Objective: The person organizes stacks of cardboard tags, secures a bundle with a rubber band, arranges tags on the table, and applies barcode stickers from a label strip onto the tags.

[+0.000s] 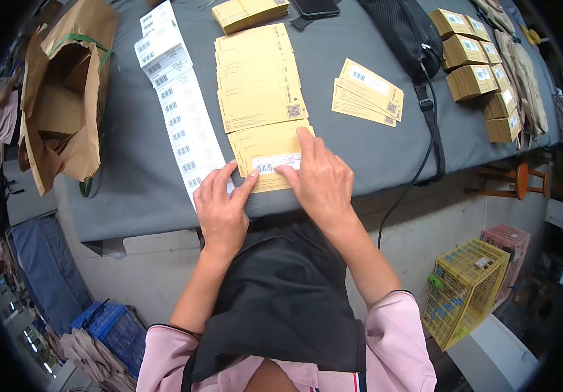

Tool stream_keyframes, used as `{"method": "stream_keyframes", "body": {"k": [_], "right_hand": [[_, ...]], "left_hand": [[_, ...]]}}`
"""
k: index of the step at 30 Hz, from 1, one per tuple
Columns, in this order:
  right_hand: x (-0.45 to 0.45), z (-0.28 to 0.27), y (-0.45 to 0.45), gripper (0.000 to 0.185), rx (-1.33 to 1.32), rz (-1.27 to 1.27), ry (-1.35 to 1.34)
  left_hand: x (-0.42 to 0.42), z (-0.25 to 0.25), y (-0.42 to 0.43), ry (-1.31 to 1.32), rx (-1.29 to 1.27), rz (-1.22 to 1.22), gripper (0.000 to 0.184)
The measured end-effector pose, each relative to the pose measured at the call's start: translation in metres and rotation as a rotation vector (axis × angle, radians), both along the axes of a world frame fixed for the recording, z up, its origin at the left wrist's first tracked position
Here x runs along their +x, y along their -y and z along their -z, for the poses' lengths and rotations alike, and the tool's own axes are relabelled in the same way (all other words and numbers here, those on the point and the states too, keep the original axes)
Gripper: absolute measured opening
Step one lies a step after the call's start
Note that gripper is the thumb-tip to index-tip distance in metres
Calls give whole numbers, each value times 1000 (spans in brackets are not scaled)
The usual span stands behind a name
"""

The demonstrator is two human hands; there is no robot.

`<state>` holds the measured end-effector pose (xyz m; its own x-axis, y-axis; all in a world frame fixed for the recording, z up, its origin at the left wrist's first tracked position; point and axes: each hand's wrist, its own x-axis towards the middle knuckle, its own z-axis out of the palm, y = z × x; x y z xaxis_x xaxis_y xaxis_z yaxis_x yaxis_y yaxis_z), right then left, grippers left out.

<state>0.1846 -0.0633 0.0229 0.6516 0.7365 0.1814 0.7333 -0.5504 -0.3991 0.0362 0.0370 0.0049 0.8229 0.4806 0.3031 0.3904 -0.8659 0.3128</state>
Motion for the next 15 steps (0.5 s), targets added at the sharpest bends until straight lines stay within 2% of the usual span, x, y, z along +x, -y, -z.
{"method": "stream_keyframes", "body": {"k": [2, 6, 8, 9, 10, 13, 15], "right_hand": [[7, -7, 1, 60, -98, 73, -25], [10, -7, 21, 56, -121, 76, 10], [-5, 7, 35, 51, 143, -197, 181], [-19, 8, 34, 52, 110, -283, 165], [-28, 11, 38, 60, -51, -315, 178], [-19, 21, 53, 62, -182, -183, 169], [-15, 16, 63, 61, -258, 45, 181]], "left_hand": [[0, 0, 1, 2, -3, 3, 42], [-1, 2, 1, -3, -2, 2, 43], [-1, 1, 2, -5, -16, 0, 41], [-1, 1, 3, -13, -29, -4, 39], [-1, 0, 3, -17, -29, 5, 39], [1, -6, 3, 14, -59, 18, 35], [0, -8, 6, 19, -102, 2, 35]]}}
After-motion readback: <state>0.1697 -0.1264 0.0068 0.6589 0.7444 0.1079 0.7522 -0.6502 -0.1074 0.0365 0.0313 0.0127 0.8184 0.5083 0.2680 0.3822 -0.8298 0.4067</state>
